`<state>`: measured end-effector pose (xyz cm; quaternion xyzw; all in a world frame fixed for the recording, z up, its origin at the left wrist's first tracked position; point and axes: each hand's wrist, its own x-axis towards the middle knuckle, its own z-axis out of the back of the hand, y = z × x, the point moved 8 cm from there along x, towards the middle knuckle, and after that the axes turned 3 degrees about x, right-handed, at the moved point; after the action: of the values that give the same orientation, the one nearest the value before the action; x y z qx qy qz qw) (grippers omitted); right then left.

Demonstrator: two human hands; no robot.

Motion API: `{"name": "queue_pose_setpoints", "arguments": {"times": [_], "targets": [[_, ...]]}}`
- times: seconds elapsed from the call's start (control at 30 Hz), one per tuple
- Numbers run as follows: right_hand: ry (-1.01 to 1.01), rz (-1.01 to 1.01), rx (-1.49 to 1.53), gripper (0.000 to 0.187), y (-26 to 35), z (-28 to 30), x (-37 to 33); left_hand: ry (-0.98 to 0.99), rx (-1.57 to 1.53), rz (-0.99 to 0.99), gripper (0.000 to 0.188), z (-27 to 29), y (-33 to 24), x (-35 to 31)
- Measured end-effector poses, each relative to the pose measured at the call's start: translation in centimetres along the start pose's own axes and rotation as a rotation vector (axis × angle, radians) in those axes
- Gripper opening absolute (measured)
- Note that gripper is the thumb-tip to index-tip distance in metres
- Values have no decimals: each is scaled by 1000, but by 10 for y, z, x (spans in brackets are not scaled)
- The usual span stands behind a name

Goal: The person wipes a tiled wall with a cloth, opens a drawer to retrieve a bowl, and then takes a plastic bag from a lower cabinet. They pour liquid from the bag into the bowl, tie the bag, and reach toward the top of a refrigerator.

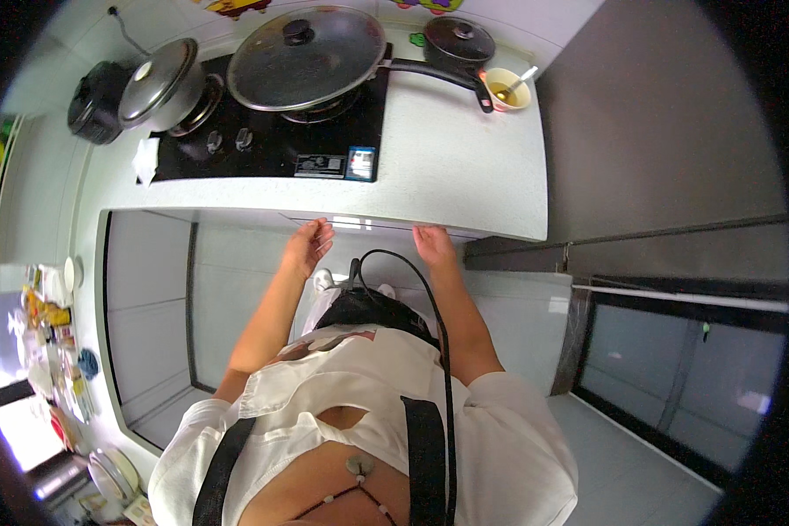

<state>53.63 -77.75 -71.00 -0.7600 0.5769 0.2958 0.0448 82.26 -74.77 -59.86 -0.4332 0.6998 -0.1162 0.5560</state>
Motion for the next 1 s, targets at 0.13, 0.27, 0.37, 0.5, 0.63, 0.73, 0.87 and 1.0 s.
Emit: {"name": "queue_pose_setpoints", "arguments": {"times": [0.13, 0.27, 0.37, 0.5, 0.63, 0.73, 0.87, 1.0], "targets": [[-80, 78, 195, 31, -7, -6, -11, -34, -71, -1, 22, 17, 13, -28], [-65, 129, 271, 28, -2, 2, 8, -70, -134, -16, 23, 39, 22, -46], [-128, 109, 239, 27, -2, 0, 14, -113, -166, -42, 24, 50, 24, -58], [-185, 104, 204, 35, 5, 1, 15, -157, -199, -22, 29, 57, 23, -66], [-218, 133, 171, 43, 4, -10, 3, -139, -181, -95, 30, 63, 14, -77], [-141, 184, 48, 43, 5, -5, -5, -154, -187, -61, 31, 76, 21, -81], [-332, 160, 60, 21, 2, 27, -13, -155, -201, -6, 30, 92, 33, -74], [-549, 109, 116, 15, -12, 44, -39, -182, -223, 39, 29, 101, 35, -72]]}}
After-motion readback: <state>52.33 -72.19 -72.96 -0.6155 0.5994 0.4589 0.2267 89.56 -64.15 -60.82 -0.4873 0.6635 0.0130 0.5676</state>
